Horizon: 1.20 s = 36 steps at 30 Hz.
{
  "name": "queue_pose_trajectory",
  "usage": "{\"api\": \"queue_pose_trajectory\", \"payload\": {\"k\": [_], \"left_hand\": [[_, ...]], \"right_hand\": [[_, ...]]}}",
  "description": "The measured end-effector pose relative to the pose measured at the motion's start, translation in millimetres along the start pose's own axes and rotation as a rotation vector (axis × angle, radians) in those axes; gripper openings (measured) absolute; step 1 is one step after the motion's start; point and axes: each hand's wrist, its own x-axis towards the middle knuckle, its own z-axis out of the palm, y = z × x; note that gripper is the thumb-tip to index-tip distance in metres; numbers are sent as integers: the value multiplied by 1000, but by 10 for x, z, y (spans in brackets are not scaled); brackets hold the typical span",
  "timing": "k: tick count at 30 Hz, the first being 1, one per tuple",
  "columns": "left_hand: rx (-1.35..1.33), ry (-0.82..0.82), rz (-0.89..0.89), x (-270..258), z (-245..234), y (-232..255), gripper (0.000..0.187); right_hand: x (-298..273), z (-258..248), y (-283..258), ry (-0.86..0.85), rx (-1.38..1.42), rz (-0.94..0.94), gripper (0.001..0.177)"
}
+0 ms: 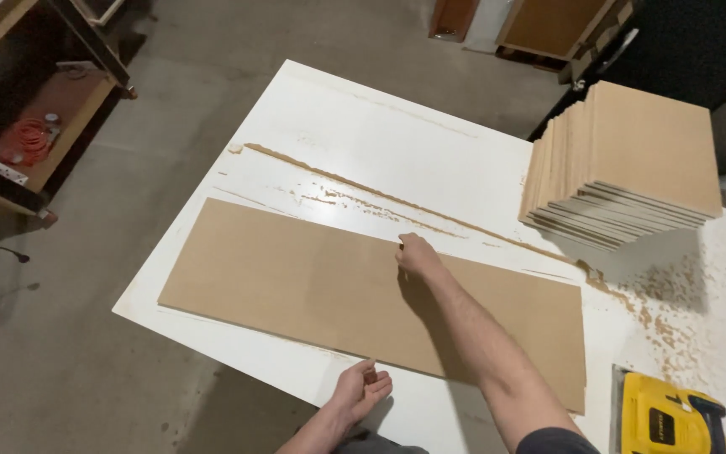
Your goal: The person uses a yellow electric sander to smooth the surface of a rectangular wooden board on a white workbench. After sanding, they move the board to a stack and then use a small wooden block to scrape sawdust off the workbench.
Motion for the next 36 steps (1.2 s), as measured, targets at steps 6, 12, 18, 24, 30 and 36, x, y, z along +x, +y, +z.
{"api": "queue_pose_trajectory", "payload": {"k": [6,12,18,24,30,36], "left_hand": [[-111,-143,-91,578,-104,60,40],[-150,-128,-80,918,-244,-141,34],[-170,-100,-92,522,-315,-66,30],[-89,-27,-55,133,-650,2,33],[216,180,-55,-70,-1308,54,25],[-162,63,33,135,-1326,-195,21]], "right_hand": [[163,-70,-459,-105,-120,165,39],[295,3,-500,-43,-43,241,45],[113,137,-655,18,-109,243,38],[-145,393,-742,42,-117,152,35],[-274,710,-569,55,-122,90,30],[-621,675,-665,-4,-27,69,31]]}}
